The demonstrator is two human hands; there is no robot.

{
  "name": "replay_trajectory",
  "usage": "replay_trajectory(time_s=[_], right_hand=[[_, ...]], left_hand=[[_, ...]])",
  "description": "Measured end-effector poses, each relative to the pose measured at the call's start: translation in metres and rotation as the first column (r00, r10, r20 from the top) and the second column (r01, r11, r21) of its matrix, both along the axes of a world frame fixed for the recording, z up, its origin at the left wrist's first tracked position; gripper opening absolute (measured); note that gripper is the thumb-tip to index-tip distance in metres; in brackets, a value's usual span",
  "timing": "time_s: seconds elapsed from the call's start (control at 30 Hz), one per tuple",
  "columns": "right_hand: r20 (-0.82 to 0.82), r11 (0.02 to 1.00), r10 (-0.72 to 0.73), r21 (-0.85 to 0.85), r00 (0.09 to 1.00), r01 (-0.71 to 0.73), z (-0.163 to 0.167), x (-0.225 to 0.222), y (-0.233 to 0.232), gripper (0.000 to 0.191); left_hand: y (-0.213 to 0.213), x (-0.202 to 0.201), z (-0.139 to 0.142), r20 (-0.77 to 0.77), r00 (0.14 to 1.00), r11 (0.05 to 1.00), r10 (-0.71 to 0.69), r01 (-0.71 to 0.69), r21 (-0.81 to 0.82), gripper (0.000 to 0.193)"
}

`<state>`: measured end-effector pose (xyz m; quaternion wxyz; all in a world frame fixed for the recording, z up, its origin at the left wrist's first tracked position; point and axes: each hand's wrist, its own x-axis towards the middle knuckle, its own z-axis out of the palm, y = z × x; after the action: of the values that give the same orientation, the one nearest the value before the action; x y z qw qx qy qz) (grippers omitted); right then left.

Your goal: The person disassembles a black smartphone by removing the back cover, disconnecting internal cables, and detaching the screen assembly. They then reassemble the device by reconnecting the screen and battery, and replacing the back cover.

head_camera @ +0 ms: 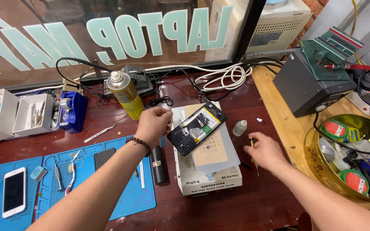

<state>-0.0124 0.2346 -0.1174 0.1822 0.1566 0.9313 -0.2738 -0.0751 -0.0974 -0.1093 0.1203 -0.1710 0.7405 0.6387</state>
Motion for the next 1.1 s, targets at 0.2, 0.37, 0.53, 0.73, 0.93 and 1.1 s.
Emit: replay_trajectory(time_s=[0.2, 0.37, 0.53, 0.73, 0.93, 1.1], right_hand=[[0.143, 0.988, 0.05, 0.137, 0.988, -0.07, -0.046, 0.001, 0.005, 0.068], [0.146, 0.973, 0.105, 0.188, 0.984, -0.132, -0.026, 0.002, 0.004, 0.063], [-0.174, 0.965, 0.15, 0.242, 0.973, -0.105, 0.034, 0.001, -0.008, 0.025], [-0.836, 0.78, 0.496, 0.311, 0.234, -0.544, 0.094, -0.004, -0.027, 0.051], [-0.834, 0.784, 0.485, 0.282, 0.262, -0.553, 0.111, -0.007, -0.038, 0.028], [-0.844, 0.859, 0.393, 0.196, 0.364, -0.473, 0.113, -0.014, -0.03, 0.021]], left_hand=[[0.004, 0.048, 0.046, 0.373, 0.92, 0.969, -0.124, 0.032, 0.245, 0.033], [0.016, 0.064, 0.046, 0.347, 0.929, 0.903, -0.128, -0.036, 0.428, 0.027], [0.013, 0.065, 0.047, 0.279, 0.955, 0.894, -0.101, -0.036, 0.447, 0.025], [-0.006, 0.044, 0.063, 0.24, 0.952, 0.833, -0.191, 0.028, 0.553, 0.019], [0.005, 0.031, 0.069, 0.209, 0.975, 0.731, -0.073, -0.09, 0.676, 0.031], [0.04, 0.046, 0.068, 0.172, 0.975, 0.82, 0.14, -0.211, 0.532, 0.064]])
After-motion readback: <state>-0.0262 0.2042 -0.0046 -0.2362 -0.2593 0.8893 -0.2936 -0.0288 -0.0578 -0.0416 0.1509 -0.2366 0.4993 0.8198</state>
